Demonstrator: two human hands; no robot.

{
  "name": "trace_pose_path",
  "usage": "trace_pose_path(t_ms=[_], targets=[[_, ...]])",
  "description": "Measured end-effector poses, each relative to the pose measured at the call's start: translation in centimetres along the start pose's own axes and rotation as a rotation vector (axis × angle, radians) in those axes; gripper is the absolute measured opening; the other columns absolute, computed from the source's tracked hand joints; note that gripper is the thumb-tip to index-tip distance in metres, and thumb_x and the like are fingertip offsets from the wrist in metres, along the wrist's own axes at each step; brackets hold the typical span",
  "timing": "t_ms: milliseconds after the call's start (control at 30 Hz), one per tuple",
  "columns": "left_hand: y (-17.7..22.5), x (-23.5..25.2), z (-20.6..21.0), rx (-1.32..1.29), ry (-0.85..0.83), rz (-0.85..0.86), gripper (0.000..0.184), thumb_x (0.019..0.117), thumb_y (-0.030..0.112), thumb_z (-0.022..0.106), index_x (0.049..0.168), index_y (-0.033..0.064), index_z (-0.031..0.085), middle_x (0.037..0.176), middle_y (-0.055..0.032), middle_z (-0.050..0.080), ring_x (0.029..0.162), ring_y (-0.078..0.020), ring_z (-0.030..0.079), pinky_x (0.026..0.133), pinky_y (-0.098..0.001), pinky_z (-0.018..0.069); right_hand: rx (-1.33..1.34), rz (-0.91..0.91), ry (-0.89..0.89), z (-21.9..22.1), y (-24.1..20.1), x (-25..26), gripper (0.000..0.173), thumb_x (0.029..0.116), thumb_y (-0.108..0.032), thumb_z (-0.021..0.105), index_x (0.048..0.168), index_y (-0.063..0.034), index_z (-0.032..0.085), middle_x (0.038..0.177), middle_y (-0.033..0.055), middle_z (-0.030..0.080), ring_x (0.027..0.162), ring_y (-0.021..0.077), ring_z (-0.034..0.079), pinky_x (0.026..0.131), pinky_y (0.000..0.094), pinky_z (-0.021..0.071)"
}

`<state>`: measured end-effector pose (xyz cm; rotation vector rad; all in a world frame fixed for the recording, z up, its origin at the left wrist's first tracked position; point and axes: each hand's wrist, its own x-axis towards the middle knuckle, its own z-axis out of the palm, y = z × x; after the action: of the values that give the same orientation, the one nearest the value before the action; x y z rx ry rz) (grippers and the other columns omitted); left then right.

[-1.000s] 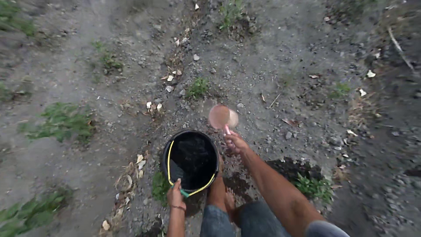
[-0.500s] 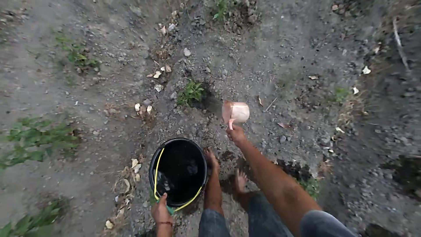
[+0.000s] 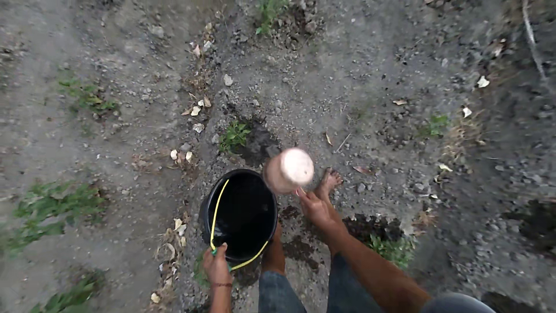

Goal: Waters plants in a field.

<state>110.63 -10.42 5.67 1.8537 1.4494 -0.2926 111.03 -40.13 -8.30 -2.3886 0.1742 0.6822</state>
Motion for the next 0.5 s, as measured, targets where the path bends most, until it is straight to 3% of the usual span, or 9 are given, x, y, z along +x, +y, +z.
trace_pose_path(t_ms=[67,133,200,267,333,400,500], targets=[[2.1,-2.4,2.2,0.008,-0.03,0.063,0.025,0.0899,0.002,0.067,0.11,-0.0117,0.061,0.103,-0.0196,0.06,0.092,-0.0226,0.054,0.083,-0.041,0.0482,0.007,-0.229,0.049,-1.2,2.9,-1.6,0.036,0.098,-0.019,0.061,0.132,-0.0205,0.072,0.096,0.019,0.073,0.07,0.0343,0.072,0.062,0.0498,0.061],[4.5,-5.1,4.4,0.02,-0.076,0.121,0.031,0.0885,0.001,0.067,0.115,-0.0121,0.057,0.108,-0.0206,0.058,0.095,-0.0227,0.054,0.084,-0.0408,0.048,-0.013,-0.312,-0.161,-4.0,4.2,-1.2,0.04,0.1026,-0.019,0.056,0.141,-0.0288,0.064,0.104,0.0205,0.072,0.08,0.0375,0.072,0.069,0.0531,0.0607],[7.0,-8.3,6.7,0.051,-0.147,0.2,0.037,0.0877,0.0,0.065,0.12,-0.0144,0.054,0.117,-0.0228,0.056,0.101,-0.023,0.053,0.09,-0.0413,0.0473,-0.033,-0.311,-0.417,-7.4,4.5,1.4,0.048,0.107,-0.014,0.048,0.152,-0.0311,0.051,0.121,0.0282,0.065,0.099,0.0476,0.068,0.082,0.0622,0.0559],[9.2,-11.0,8.8,0.119,-0.233,0.31,0.038,0.0869,0.0,0.065,0.12,-0.0135,0.052,0.115,-0.0177,0.054,0.099,-0.016,0.053,0.087,-0.0343,0.0489,-0.096,-0.377,-0.452,-9.9,5.1,5.7,0.048,0.1082,-0.009,0.043,0.153,-0.0247,0.049,0.129,0.031,0.06,0.11,0.0513,0.063,0.088,0.0639,0.0527],[11.4,-13.3,11.2,0.179,-0.303,0.429,0.027,0.0852,0.0,0.065,0.106,-0.0145,0.057,0.117,-0.0172,0.053,0.103,-0.0143,0.052,0.09,-0.0306,0.048,-0.188,-0.423,-0.379,-11.6,6.6,10.1,0.046,0.1075,-0.004,0.039,0.151,-0.014,0.05,0.132,0.0333,0.057,0.114,0.0528,0.061,0.091,0.063,0.0517],[13.7,-15.5,14.3,0.205,-0.366,0.517,0.015,0.0844,0.001,0.065,0.091,-0.0127,0.061,0.12,-0.0179,0.054,0.107,-0.015,0.051,0.094,-0.0304,0.0458,-0.193,-0.306,-0.376,-12.8,8.7,12.2,0.044,0.1071,-0.003,0.038,0.148,-0.0061,0.052,0.135,0.0347,0.056,0.117,0.0534,0.06,0.094,0.0633,0.05],[16.3,-17.8,20.2,0.176,-0.416,0.578,0.013,0.083,0.003,0.066,0.091,-0.0074,0.064,0.114,-0.013,0.058,0.101,-0.0102,0.056,0.088,-0.0258,0.0496,0.108,0.019,-0.506,-13.3,11.3,10.8,0.055,0.1005,-0.007,0.053,0.155,-0.0146,0.045,0.134,0.0327,0.058,0.117,0.0524,0.06,0.095,0.0688,0.0491]])
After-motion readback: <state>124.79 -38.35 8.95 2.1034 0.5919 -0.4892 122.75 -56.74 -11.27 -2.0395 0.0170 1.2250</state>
